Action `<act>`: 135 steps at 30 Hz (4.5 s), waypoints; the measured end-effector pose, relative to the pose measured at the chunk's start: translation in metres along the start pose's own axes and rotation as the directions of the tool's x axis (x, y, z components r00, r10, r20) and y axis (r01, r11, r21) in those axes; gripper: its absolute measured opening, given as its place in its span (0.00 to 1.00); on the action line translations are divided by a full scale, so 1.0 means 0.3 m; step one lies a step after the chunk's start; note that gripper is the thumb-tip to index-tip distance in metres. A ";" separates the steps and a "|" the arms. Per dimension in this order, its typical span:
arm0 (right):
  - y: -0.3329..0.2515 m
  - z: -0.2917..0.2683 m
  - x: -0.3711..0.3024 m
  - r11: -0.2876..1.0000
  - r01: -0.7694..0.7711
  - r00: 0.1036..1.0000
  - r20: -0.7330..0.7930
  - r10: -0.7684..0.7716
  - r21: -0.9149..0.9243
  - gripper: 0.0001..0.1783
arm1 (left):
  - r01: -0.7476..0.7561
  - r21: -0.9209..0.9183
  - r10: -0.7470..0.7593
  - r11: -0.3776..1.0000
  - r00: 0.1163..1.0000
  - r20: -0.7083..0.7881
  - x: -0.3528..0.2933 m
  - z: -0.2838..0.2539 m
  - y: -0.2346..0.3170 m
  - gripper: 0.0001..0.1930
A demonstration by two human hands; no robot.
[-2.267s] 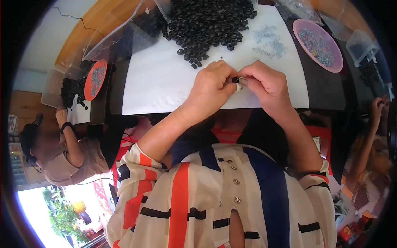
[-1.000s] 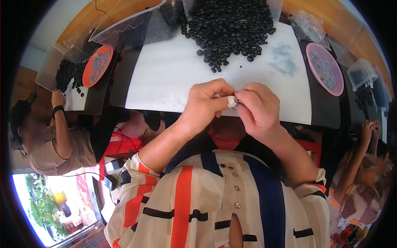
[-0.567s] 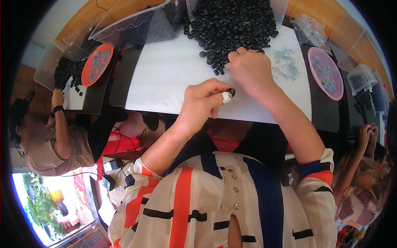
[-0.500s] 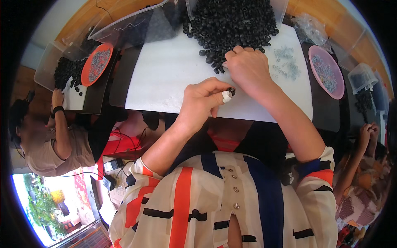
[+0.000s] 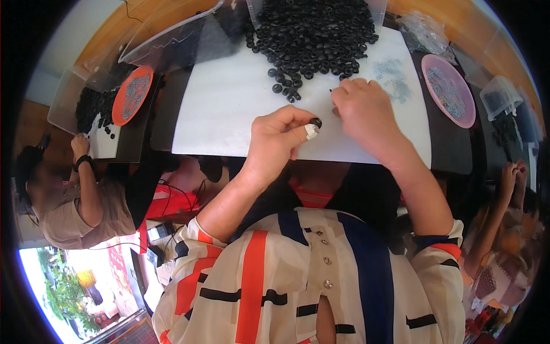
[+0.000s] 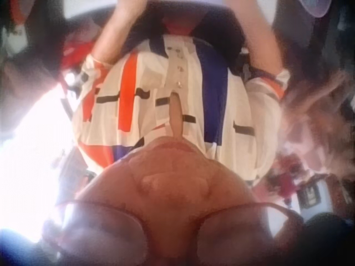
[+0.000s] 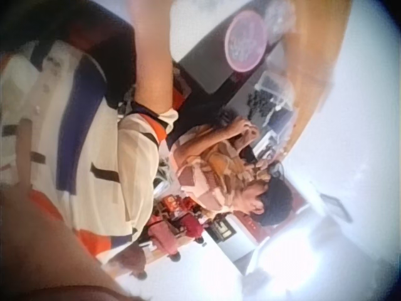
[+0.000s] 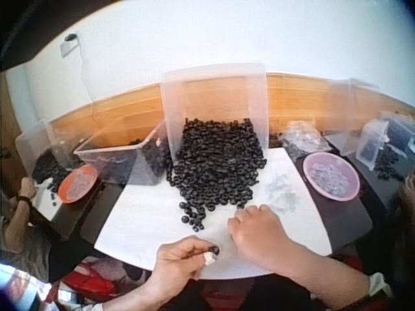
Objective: The person assembles small components by inserting metal pins into plastic caps by hand.
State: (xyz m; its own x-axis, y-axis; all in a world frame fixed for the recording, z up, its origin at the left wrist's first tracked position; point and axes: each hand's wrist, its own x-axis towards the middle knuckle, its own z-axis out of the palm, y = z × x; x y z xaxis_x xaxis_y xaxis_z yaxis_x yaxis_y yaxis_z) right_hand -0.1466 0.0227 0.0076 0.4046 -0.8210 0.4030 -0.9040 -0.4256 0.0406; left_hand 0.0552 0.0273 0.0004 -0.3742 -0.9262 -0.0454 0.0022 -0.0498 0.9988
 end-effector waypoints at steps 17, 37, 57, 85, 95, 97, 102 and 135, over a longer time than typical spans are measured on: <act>-0.011 -0.002 -0.074 0.472 -0.123 0.916 -0.083 0.392 0.873 0.03 | 0.052 -0.155 -0.036 0.986 0.994 0.105 0.069 0.077 -0.014 0.08; -0.023 0.017 -0.098 0.342 -0.129 0.879 -0.052 0.473 0.931 0.04 | 0.094 -0.276 -0.059 0.957 0.990 0.131 0.072 0.100 -0.012 0.07; -0.009 0.000 -0.093 0.429 -0.086 0.910 -0.104 0.401 0.899 0.02 | 0.092 -0.281 -0.071 0.955 0.994 0.084 0.075 0.108 -0.012 0.06; -0.039 0.021 -0.092 0.256 -0.118 0.873 -0.023 0.487 0.959 0.05 | 0.032 -0.233 -0.020 0.972 0.998 0.053 0.066 0.111 -0.025 0.05; -0.041 0.021 -0.094 0.203 -0.165 0.848 0.034 0.529 0.965 0.05 | 0.044 -0.302 -0.040 0.952 0.999 0.017 0.068 0.118 -0.026 0.06; -0.049 0.019 -0.094 0.195 -0.175 0.839 0.043 0.543 0.965 0.06 | 0.044 -0.305 -0.040 0.951 0.999 0.019 0.066 0.116 -0.027 0.06; -0.059 0.032 -0.093 0.136 -0.123 0.824 0.025 0.566 0.983 0.06 | 0.030 -0.311 -0.027 0.950 1.000 0.016 0.066 0.114 -0.031 0.06; -0.103 0.033 -0.088 0.530 -0.113 0.803 -0.237 0.547 0.840 0.04 | 0.053 -0.348 -0.051 0.936 0.999 0.014 0.069 0.104 -0.024 0.08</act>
State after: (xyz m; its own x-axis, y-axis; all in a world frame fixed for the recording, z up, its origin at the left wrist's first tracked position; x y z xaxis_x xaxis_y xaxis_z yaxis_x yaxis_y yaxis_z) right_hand -0.1279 0.0536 -0.0135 -0.2026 -0.8016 0.5625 -0.4088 -0.4528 -0.7924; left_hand 0.0184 0.0201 -0.0070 -0.3867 -0.9172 -0.0961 0.3054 -0.2257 0.9251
